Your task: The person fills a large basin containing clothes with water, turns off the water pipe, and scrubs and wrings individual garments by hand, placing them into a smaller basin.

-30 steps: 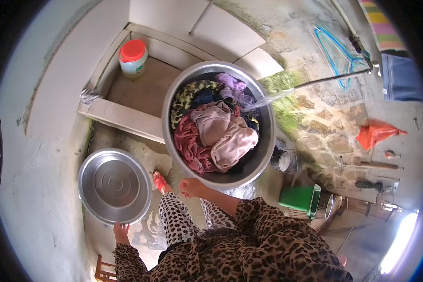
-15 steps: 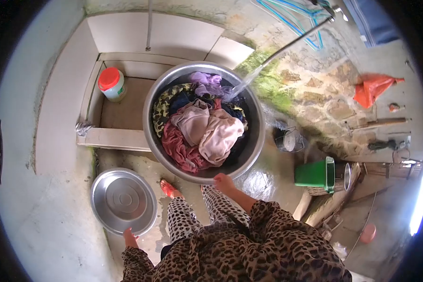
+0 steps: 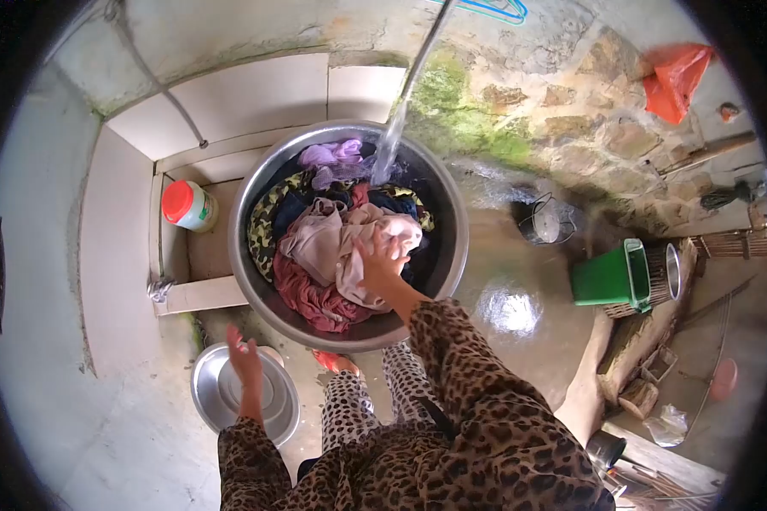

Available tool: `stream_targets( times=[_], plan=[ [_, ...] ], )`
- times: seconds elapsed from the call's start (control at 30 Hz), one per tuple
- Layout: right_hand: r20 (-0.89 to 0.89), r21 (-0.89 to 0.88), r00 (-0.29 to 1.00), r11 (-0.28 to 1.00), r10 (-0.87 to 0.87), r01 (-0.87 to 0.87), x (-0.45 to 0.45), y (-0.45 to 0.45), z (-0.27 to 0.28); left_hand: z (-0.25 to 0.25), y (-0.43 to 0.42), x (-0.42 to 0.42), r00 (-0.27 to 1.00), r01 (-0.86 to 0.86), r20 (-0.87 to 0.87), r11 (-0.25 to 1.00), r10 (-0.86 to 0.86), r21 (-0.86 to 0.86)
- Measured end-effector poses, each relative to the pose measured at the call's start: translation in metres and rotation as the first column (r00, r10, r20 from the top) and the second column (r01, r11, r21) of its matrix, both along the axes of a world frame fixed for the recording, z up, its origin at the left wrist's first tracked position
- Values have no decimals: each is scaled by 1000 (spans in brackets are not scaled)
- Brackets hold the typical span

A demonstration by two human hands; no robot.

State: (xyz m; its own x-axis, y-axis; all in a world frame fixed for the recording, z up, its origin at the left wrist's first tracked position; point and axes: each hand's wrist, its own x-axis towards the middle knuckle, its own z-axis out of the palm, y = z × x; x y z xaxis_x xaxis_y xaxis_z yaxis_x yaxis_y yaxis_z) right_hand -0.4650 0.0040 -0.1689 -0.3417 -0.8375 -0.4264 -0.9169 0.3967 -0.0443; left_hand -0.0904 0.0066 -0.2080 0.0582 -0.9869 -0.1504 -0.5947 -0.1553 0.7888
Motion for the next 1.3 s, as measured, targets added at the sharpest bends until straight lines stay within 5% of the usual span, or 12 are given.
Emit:
stream_targets(
  times=[0.1, 0.13, 0.33, 0.4, 0.5, 0.57, 0.77, 0.83, 0.87, 0.93, 1.17, 1.3],
  plan=[
    [21, 163, 1000, 986, -16, 12, -1, -7, -60, 14, -8, -78, 986, 158, -40, 987, -159, -28],
    [-223, -104, 964, 980, 141, -168, -1, 6, -91, 24, -8, -104, 976, 215, -33, 976, -214, 20],
    [319, 36, 945, 998, -67, 58, -15, 15, -144, 1, 24, -174, 920, 389, -32, 898, -392, 206],
    [381, -155, 896, 971, 230, -183, -39, 12, -128, -21, 40, -172, 891, 446, 4, 877, -454, 180],
    [747, -92, 663, 983, -37, 158, -69, -7, -51, -25, 49, -168, 915, 403, -141, 879, -379, 253],
    [871, 405, 0, 719, -491, 564, -81, -27, -20, -31, 48, -162, 918, 391, -181, 879, -352, 273],
    [930, 358, -80, 836, -359, 416, -157, -73, 2, -5, 15, -200, 959, 250, -243, 843, -146, 476],
    [506, -192, 846, 934, -170, 302, -188, -78, -44, -13, 10, -212, 925, 203, -380, 870, -19, 450],
    [430, -215, 897, 954, -98, 207, -202, -69, -68, -22, 8, -214, 936, 257, -327, 891, -132, 375],
    [266, -236, 962, 972, 52, 13, -222, -53, -106, -40, -1, -221, 919, 383, -192, 895, -344, 228],
    [543, 302, 706, 890, -456, 342, -179, -14, -170, -32, -29, -265, 917, 396, -161, 880, -365, 260],
    [606, 145, 728, 944, -321, 296, -136, 14, -195, -58, -44, -260, 903, 424, -58, 866, -425, 266]
  ],
)
